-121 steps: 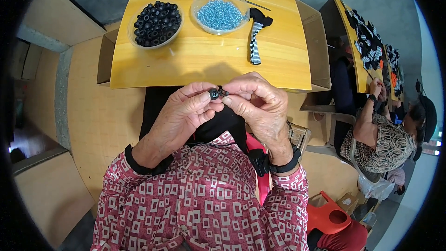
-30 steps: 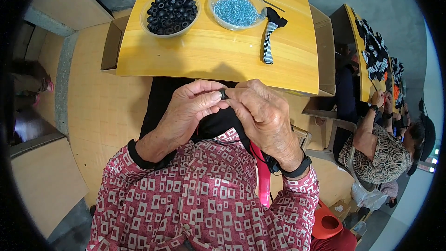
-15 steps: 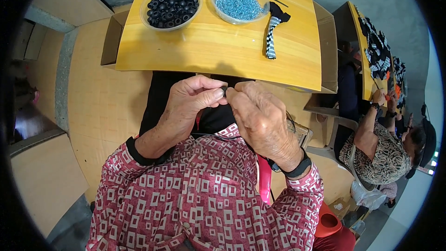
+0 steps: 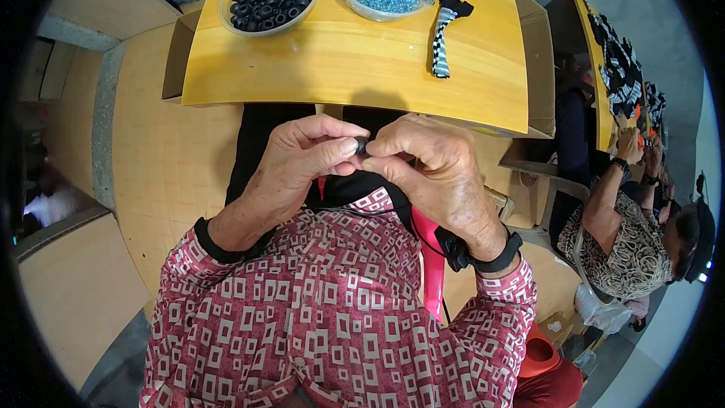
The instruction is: The person assembles small components by picking black plastic pieces and small pins from bowls on the table and fitting them together by hand.
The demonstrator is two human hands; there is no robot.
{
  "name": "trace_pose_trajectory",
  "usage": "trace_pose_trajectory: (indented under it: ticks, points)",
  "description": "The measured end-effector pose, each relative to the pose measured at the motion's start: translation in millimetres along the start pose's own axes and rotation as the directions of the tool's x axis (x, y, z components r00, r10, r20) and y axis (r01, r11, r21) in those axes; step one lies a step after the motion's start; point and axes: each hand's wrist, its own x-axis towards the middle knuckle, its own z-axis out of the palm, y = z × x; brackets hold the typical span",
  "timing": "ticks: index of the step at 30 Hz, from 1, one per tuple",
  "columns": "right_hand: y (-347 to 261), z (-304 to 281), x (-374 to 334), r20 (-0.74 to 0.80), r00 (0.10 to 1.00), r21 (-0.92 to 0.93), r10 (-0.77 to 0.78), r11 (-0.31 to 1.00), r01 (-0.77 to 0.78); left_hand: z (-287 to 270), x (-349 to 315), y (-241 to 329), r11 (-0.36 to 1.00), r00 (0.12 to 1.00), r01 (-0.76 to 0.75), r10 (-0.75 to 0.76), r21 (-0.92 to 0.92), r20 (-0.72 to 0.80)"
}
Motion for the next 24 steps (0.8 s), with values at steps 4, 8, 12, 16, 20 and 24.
trace_pose_trajectory:
  ticks: [4,8,12,16,20,24]
  points:
    - [4,7,-9,-0.105,0.989,-0.149,-0.108,0.985,0.092,-2,0,-12,0.997,0.998,-0.061,0.060,-0.041,-0.027]
    - [-1,15,-11,-0.094,0.941,-0.458,-0.325,0.854,0.249,-1,-3,-13,0.996,0.997,-0.058,0.055,-0.061,-0.050]
    - [0,19,-14,0.008,0.895,-0.538,-0.445,0.753,0.379,-6,-5,-15,0.997,1.000,-0.022,0.021,-0.073,-0.016]
    - [-4,20,-10,0.090,0.919,-0.526,-0.383,0.766,0.371,-12,-6,-17,0.996,0.996,-0.088,0.088,0.009,-0.003]
    - [-3,21,-8,0.099,0.945,-0.397,-0.313,0.858,0.326,-16,-9,-18,0.988,0.991,-0.135,0.135,0.069,0.005]
    - [-4,29,-3,0.078,0.950,-0.370,-0.302,0.876,0.308,-21,-12,-20,0.995,0.994,-0.100,0.101,0.002,-0.044]
